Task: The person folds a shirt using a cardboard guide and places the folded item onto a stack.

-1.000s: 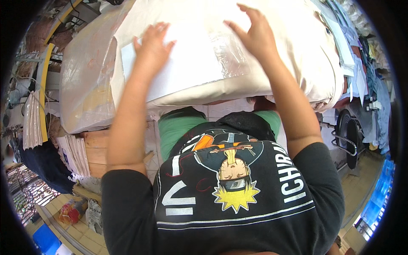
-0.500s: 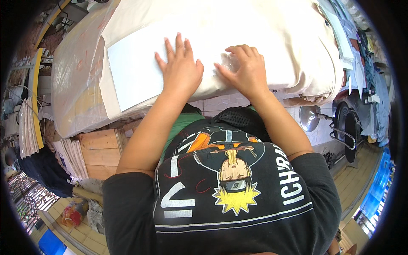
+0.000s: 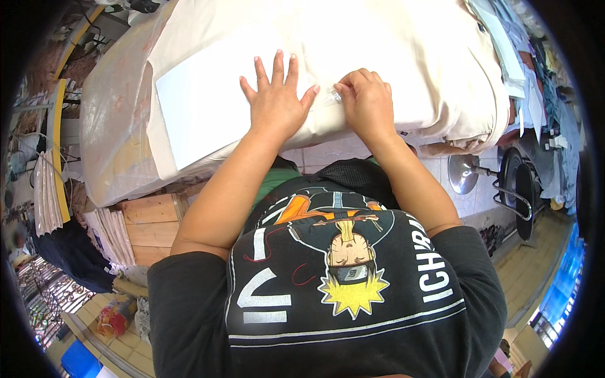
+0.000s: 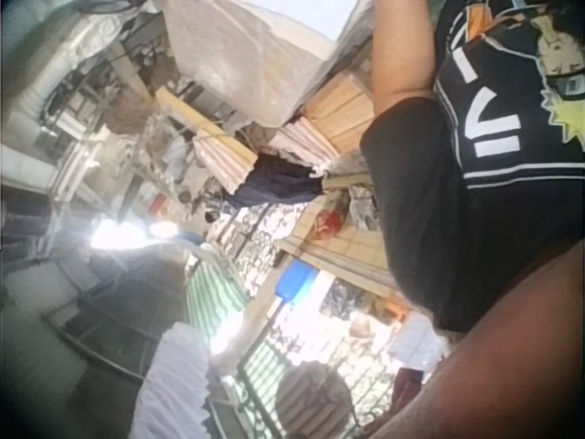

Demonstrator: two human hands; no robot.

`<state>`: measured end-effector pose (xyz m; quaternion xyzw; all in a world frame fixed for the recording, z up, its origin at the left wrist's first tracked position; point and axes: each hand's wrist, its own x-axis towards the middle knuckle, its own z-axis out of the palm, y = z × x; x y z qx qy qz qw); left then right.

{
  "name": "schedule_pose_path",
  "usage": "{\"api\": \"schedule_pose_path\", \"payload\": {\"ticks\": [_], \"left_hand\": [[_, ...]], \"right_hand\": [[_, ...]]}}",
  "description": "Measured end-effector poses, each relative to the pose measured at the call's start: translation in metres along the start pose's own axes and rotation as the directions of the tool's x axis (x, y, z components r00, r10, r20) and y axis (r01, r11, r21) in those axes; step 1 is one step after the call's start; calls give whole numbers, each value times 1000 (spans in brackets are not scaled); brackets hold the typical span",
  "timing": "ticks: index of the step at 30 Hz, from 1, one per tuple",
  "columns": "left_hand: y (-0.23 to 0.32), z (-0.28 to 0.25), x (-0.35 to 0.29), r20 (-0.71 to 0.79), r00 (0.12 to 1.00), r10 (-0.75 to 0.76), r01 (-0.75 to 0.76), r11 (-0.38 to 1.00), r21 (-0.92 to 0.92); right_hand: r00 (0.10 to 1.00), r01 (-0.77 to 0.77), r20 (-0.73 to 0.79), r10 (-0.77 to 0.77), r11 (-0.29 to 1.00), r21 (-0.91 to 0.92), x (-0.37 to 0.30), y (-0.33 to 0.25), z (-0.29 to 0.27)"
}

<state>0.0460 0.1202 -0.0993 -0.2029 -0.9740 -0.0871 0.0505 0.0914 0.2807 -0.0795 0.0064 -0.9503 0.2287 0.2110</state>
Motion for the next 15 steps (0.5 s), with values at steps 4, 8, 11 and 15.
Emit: {"api": "schedule_pose_path", "payload": {"ticks": [4, 8, 11, 15], "left_hand": [[2, 1, 1, 11, 1000, -12, 12, 1000, 4], [3, -2, 2, 28, 1000, -2, 2, 1000, -9], [3, -4, 2, 53, 999, 3, -3, 1000, -10], [0, -20, 4, 148, 988, -32, 51, 991, -125]], "right_hand": [[999, -49, 18, 48, 998, 39, 5, 4, 0], [967, -254, 39, 253, 967, 21, 24, 16, -15], [975, -194, 99, 199, 980, -51, 36, 30, -27], [953, -283, 127, 275, 958, 50, 57, 43, -45]]}}
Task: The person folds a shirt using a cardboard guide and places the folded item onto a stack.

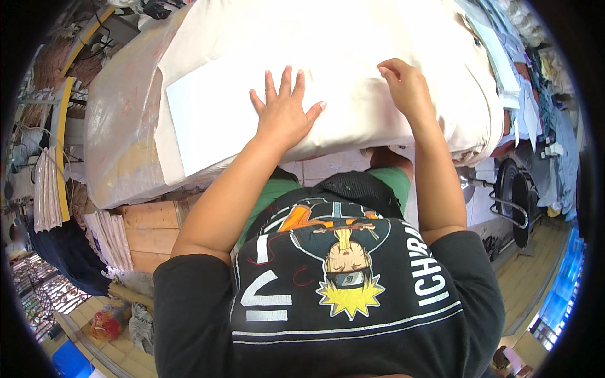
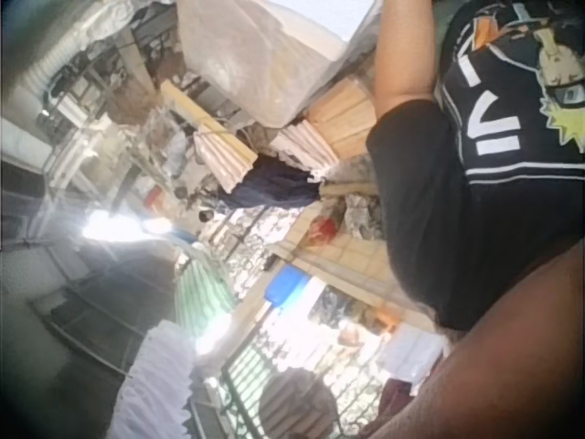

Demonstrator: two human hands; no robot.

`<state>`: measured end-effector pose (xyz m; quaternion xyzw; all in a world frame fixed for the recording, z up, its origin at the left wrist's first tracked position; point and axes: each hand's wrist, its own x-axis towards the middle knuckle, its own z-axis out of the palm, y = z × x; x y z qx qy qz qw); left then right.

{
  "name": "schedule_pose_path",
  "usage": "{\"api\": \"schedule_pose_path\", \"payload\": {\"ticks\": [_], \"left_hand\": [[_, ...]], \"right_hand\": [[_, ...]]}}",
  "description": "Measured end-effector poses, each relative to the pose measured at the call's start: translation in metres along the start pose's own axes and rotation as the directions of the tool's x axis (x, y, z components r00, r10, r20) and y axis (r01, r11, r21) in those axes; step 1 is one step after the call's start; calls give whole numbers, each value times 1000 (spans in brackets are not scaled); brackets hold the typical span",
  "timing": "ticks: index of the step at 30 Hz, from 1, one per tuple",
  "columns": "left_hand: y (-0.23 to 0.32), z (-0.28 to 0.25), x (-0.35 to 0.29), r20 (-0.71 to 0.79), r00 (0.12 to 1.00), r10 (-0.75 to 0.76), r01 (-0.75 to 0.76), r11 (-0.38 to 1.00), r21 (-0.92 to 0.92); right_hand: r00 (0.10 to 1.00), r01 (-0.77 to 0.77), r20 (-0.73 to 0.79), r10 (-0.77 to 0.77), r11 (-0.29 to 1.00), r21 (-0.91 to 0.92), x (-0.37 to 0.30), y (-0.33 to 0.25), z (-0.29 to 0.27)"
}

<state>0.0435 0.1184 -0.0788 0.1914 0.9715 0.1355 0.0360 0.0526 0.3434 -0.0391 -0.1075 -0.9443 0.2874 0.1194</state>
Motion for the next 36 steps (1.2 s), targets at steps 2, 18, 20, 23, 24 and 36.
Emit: {"api": "schedule_pose_path", "payload": {"ticks": [2, 18, 20, 23, 24, 36], "left_hand": [[-3, -9, 7, 25, 1000, 2, 0, 996, -85], [-17, 5, 39, -12, 999, -49, 49, 997, 64], [-15, -8, 43, 34, 996, -84, 83, 996, 8], [-14, -18, 54, 5, 994, -107, 107, 993, -41], [-18, -11, 60, -70, 994, -89, 87, 996, -20], [-25, 11, 68, -117, 983, -143, 148, 989, 30]], "right_hand": [[990, 117, -80, -113, 992, 48, 3, -11, -2], [940, -244, 316, 124, 895, 374, 69, 7, 23], [984, -107, 173, 43, 919, 379, 77, -5, 17], [941, 337, -51, -333, 938, 82, 76, -46, 31], [898, 430, -56, -437, 896, -108, 72, -64, 46], [964, -245, 169, 203, 927, 284, 110, 18, 30]]}}
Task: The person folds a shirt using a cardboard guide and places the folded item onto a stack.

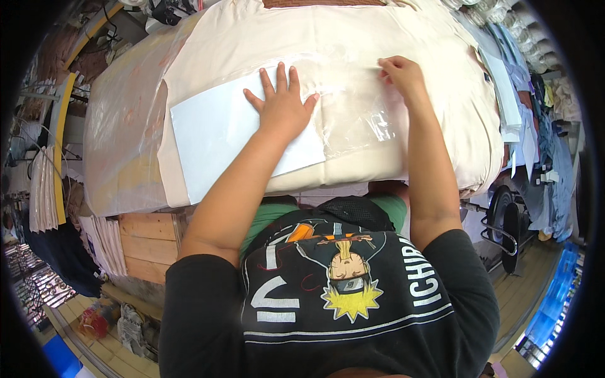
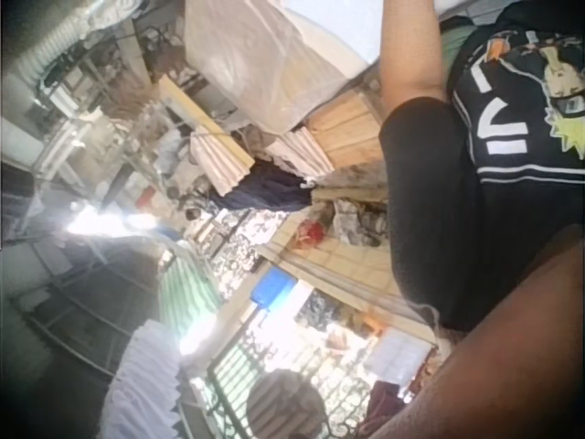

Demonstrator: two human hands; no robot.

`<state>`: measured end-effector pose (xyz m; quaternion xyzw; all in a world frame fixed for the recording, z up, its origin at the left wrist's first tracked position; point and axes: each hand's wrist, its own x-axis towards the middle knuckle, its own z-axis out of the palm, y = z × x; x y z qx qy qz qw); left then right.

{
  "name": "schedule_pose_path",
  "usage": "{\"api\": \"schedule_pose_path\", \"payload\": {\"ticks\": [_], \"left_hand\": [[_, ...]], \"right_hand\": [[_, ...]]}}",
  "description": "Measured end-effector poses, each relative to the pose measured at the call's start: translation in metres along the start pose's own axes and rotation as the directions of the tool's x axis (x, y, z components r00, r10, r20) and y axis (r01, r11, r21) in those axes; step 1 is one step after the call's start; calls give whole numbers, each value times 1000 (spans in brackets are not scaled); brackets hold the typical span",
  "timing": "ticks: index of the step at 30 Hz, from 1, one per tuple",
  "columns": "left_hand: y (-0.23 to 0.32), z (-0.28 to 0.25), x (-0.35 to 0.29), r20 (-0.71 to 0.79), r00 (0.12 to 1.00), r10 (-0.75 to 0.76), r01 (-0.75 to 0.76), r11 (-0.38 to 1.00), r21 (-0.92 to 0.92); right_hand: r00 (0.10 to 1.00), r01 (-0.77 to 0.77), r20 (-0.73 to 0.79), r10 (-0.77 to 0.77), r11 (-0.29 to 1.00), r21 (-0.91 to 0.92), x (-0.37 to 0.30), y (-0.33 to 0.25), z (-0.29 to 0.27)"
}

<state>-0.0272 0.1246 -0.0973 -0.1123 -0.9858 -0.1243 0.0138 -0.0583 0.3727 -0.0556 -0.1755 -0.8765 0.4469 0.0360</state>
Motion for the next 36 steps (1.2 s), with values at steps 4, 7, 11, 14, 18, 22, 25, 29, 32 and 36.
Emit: {"api": "schedule_pose_path", "payload": {"ticks": [4, 7, 11, 14, 18, 22, 25, 29, 32, 36], "left_hand": [[24, -33, -22, -310, 946, 90, -157, 968, -197], [29, -14, -29, -99, 994, 50, -82, 935, -344], [22, -13, -28, -333, 939, -88, -167, 728, -664], [26, -26, -38, -548, 832, -92, -379, 628, -680], [36, -32, -49, -639, 769, -20, -535, 527, -660], [10, -57, -55, -754, 650, 97, -591, 689, -420], [-73, -85, -40, -840, 529, -119, -299, 900, -316], [-145, -119, -60, 20, 944, -330, 70, 140, -988], [-217, -100, -62, 103, 862, -496, 152, 60, -986], [-344, -115, -110, -47, 577, -815, 37, 83, -996]], "right_hand": [[967, 234, -117, -225, 969, 73, -24, -8, 4], [940, 338, 44, -339, 941, 24, -49, -24, 35], [940, 28, 313, -138, 943, 331, -56, -22, 50], [867, -47, 494, -74, 973, 228, -63, -42, 48], [759, 119, 626, -179, 983, 138, -46, -31, 58], [768, 225, 521, -373, 918, 327, -70, -41, 66], [872, 78, 437, -219, 945, 319, -81, -70, 46], [903, 53, 356, -239, 886, 460, -82, -79, 43], [889, 71, 393, -233, 920, 386, -69, -90, 53], [923, 151, 267, -278, 899, 411, -38, -83, 34]]}}
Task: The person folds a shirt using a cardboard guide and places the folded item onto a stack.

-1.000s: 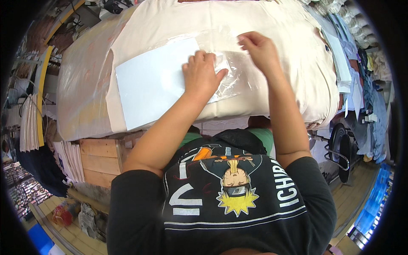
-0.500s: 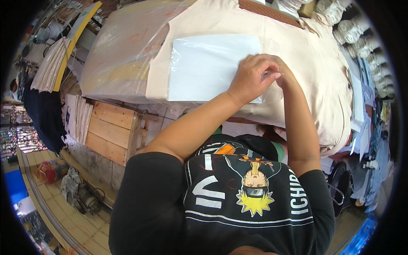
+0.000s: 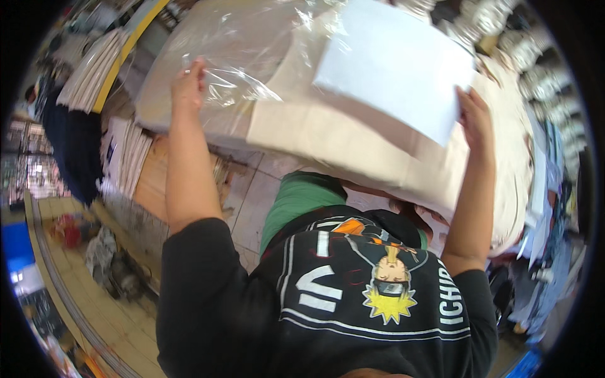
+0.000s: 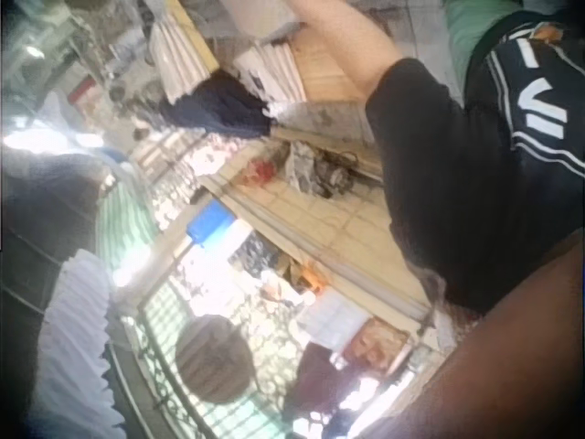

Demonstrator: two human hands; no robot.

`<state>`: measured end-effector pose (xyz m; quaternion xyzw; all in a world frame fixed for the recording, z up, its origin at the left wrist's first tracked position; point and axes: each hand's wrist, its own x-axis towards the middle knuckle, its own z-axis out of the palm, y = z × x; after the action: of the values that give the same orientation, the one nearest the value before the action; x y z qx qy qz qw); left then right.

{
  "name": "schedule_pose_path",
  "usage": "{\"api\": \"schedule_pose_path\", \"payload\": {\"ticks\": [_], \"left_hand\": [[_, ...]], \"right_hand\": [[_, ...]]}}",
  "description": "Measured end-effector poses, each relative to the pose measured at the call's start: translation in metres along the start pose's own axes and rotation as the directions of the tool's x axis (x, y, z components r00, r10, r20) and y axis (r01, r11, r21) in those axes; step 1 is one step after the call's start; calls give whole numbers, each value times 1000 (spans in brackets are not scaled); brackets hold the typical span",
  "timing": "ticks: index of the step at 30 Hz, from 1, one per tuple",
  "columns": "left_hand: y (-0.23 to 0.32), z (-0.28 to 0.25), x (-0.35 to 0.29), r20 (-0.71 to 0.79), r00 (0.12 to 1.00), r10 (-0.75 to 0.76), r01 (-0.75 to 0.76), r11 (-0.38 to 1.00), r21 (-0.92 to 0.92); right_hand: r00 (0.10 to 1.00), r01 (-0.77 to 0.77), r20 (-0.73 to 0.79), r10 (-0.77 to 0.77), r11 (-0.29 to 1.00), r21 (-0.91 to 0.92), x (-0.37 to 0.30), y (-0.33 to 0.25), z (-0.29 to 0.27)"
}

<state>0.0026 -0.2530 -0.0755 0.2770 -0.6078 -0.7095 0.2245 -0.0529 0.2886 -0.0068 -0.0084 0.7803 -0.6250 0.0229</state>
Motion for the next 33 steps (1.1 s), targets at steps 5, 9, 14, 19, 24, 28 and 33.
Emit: {"api": "schedule_pose_path", "payload": {"ticks": [5, 9, 14, 19, 24, 28, 33], "left_hand": [[-40, -167, 7, -520, 853, -52, -96, 962, -255], [-150, -298, -59, -738, 674, -39, 239, 957, 167], [-226, -326, -151, -841, 504, 196, 339, 851, 401], [-207, -315, -191, -820, 556, 138, 654, 537, 533], [-209, -338, -196, -794, 604, 68, 695, 442, 567], [-207, -309, -168, -795, 444, 414, 743, 326, 585], [-229, -258, -142, -552, 834, -17, 551, -36, 834]], "right_hand": [[986, -12, -162, 39, 987, 163, 19, 35, -59], [996, -37, -69, 58, 964, 264, 30, 56, -40], [998, -55, 33, 50, 978, 199, 41, 61, -39], [999, -49, 6, 49, 986, 160, 37, 51, -31], [999, -42, 2, 42, 987, 156, 31, 42, -21], [999, -33, 13, 31, 991, 131, 30, 40, -28], [994, -7, -110, 26, 987, 161, 13, 22, -2]]}}
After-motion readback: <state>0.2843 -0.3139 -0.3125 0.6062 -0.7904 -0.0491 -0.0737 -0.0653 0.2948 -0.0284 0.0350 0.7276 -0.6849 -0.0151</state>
